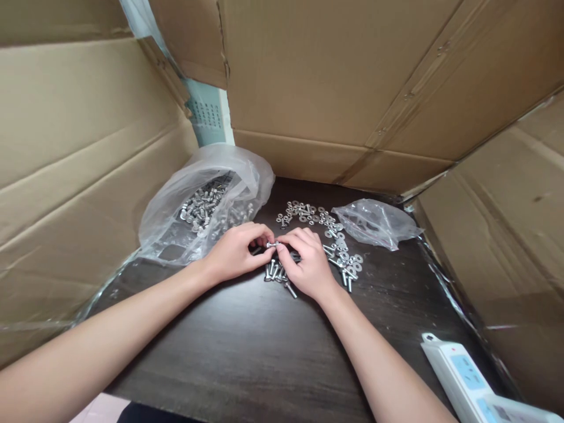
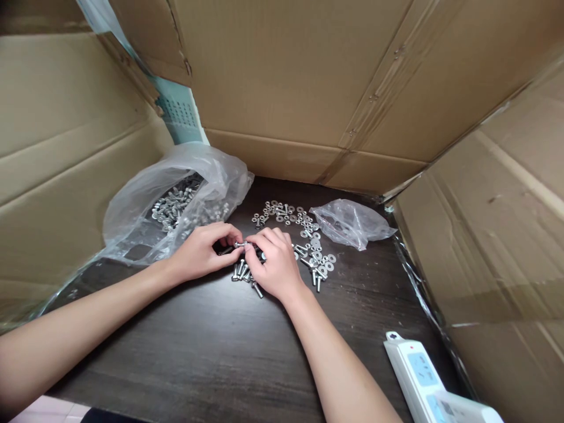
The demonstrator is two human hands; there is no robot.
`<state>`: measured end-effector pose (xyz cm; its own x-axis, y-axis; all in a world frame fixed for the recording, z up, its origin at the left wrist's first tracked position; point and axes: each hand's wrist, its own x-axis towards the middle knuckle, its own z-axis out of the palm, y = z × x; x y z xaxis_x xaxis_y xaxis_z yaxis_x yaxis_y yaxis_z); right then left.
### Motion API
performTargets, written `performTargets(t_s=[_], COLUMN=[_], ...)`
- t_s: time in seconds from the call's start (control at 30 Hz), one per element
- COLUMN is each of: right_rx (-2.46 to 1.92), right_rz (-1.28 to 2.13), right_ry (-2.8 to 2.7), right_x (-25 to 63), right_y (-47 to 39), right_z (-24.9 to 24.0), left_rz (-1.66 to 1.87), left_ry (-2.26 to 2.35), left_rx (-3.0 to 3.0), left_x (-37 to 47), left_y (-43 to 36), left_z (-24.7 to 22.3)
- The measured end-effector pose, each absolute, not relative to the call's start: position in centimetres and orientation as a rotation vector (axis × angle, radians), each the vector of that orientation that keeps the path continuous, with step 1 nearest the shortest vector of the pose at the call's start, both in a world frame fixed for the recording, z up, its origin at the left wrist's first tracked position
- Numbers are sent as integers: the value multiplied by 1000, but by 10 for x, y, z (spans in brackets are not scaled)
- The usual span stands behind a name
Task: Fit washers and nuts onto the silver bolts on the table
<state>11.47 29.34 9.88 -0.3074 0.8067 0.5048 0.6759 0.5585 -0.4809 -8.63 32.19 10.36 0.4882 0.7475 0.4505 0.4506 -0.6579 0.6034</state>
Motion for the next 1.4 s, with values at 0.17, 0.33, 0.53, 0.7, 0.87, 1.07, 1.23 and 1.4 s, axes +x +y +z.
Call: performTargets(t_s=[0.17,0.33,0.53,0.7,0.87,1.07,1.23,1.4], right_rx=[-1177,-1178,-1178,-1183,-1178,-1170,-1187,-1185], right_rz=[245,229,235,239,236,230,242,248], right_ry=[-2060,-2060,-2065,-2067,-2065,-2064,-2064,-2057], right_x=[114,114,115,115,115,115,114,115], right_y=[293,293,293,293,293,294,294,293], right_z=[99,98,99,99,99,99,98,100], left_rz=[998,998,997,998,998,984,982,989], left_ry=[986,980,970,970,972,980,984,989], left_rx=[2336,2337,2340,2342,2343,2336,2339,2337], left_x=[-86,-86,-87,-87,-87,-87,-88,-88], left_y=[322,323,323,324,323,323,324,323], left_z=[104,103,103,103,102,103,102,103])
